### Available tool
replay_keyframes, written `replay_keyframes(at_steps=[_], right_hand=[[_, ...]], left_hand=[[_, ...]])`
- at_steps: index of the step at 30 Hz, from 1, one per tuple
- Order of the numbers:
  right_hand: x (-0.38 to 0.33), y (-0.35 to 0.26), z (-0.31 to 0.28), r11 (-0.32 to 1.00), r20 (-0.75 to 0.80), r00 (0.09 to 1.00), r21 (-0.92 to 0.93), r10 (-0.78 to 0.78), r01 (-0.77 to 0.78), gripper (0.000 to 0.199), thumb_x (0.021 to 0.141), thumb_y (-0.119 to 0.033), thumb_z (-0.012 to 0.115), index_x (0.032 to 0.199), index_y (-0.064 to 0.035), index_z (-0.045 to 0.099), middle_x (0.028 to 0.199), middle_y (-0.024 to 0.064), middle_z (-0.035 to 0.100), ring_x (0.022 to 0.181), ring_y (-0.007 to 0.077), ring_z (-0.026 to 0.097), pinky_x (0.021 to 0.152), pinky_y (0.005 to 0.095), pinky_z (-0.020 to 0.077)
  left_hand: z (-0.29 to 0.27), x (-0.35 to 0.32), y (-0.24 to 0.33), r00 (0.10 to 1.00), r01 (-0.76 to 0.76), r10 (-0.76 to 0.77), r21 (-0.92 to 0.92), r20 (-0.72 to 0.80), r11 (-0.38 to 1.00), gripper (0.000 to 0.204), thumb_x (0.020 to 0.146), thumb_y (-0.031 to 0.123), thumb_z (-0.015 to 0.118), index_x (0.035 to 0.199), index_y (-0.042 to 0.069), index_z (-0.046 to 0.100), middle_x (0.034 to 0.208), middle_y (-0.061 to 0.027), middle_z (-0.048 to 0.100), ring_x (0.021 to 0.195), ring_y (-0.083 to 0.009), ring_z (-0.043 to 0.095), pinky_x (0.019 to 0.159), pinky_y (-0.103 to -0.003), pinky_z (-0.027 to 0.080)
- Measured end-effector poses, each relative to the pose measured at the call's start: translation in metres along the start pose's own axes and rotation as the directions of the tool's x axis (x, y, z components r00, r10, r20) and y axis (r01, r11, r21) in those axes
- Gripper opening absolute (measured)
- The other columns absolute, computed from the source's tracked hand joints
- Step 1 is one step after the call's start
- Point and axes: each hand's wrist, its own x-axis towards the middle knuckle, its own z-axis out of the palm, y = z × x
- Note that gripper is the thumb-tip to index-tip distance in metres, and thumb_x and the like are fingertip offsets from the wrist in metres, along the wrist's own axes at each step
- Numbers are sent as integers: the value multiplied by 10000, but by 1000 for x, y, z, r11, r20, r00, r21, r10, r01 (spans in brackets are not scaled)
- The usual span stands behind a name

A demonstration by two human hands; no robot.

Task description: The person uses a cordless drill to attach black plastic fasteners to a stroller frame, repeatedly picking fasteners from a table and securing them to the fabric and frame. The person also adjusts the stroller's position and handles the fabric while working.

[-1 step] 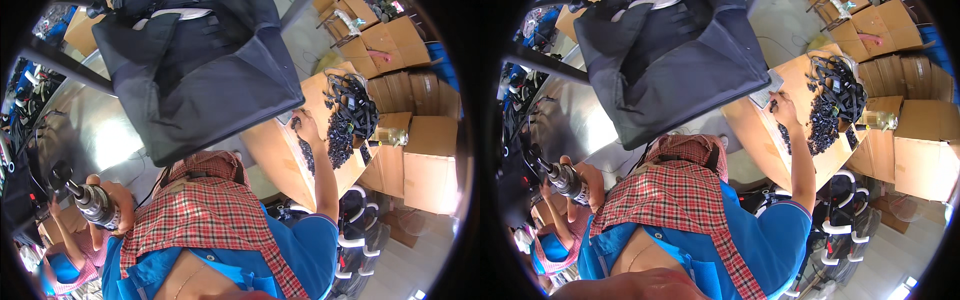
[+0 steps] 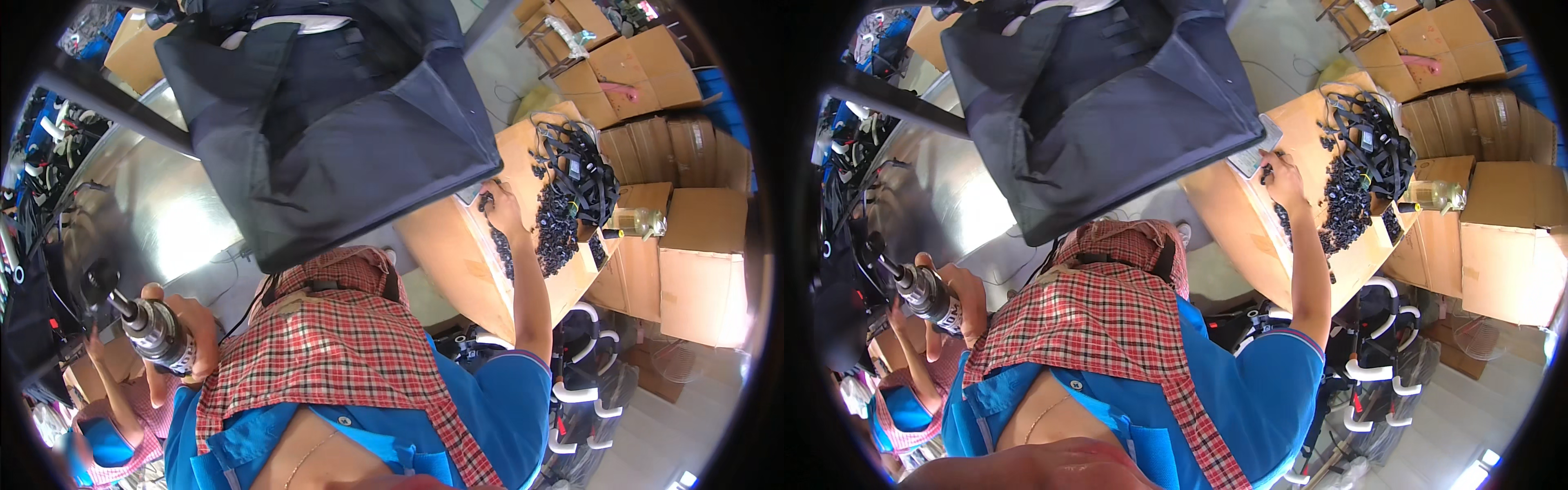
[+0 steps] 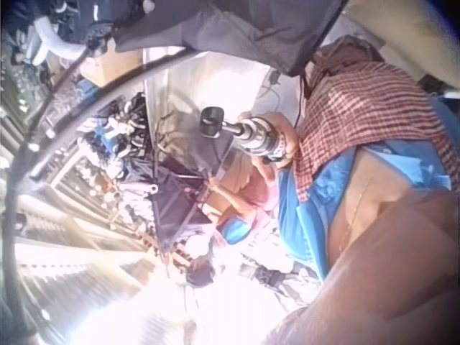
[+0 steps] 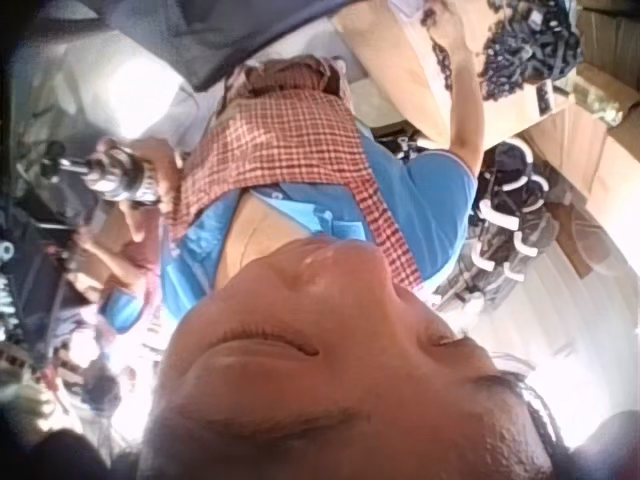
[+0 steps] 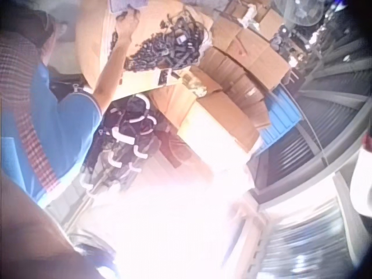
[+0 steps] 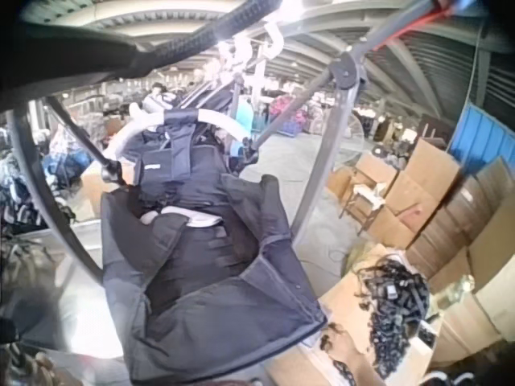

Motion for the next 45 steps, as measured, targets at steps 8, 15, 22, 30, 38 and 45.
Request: replay_keyframes(at_steps=[8, 15, 22, 30, 38, 45], right_hand=[[24, -27, -35, 944, -341, 890, -17, 304, -329, 363, 788, -14, 527, 1147, -43, 574, 1022, 197, 664, 957, 348, 647, 843, 409, 504], [132, -287, -152, 908, -598, 785, 223, -160, 355, 228, 953, -215, 576, 1099, -55, 649, 862, 96, 699, 809, 156, 666, 760, 297, 520], [291, -324, -40, 889, 81, 992, 440, 97, -123, 516, 795, -493, 717, 905, 11, 713, 849, 138, 706, 828, 251, 676, 765, 353, 508], [291, -449, -172, 444, -631, 734, 600, -249, 666, 109, 883, 5, 608, 980, -29, 571, 784, -10, 580, 729, 66, 517, 669, 228, 435], [235, -512, -224, 435, -725, 449, 226, -522, 871, 188, 809, 101, 558, 967, 56, 648, 917, 55, 685, 853, 94, 600, 796, 258, 473], [280, -500, -241, 83, -474, 481, 643, -738, 761, 342, 771, -15, 674, 1096, 19, 574, 1006, 107, 654, 925, 166, 601, 836, 315, 472]], left_hand=[[-11, -49, 53, 997, 68, -71, -125, -25, 990, 1378, 503, 130, 955, 1511, 264, 25, 769, -237, 582, 576, -259, 607, 484, -324, 518], [-8, -77, 57, 993, -71, 53, -176, -105, 982, 1368, 513, 61, 930, 1521, 316, 41, 822, -246, 568, 577, -252, 586, 482, -324, 499], [-5, -75, 48, 984, -135, 113, -166, -139, 977, 1320, 516, 111, 932, 1472, 53, 24, 864, -233, 554, 604, -212, 562, 447, -301, 441], [18, -92, 54, 885, -290, 214, -130, -413, 948, 1111, 581, 49, 878, 1426, 46, 157, 810, -245, 561, 602, -230, 593, 472, -322, 474], [0, -89, 44, 836, -427, 388, -16, -389, 904, 887, 564, 120, 889, 1239, -124, 367, 788, -232, 575, 576, -241, 612, 510, -344, 524], [-23, -111, 49, 925, -265, 239, -53, -297, 963, 792, 528, 141, 908, 1061, -203, 433, 785, -217, 575, 568, -223, 612, 509, -290, 514]])
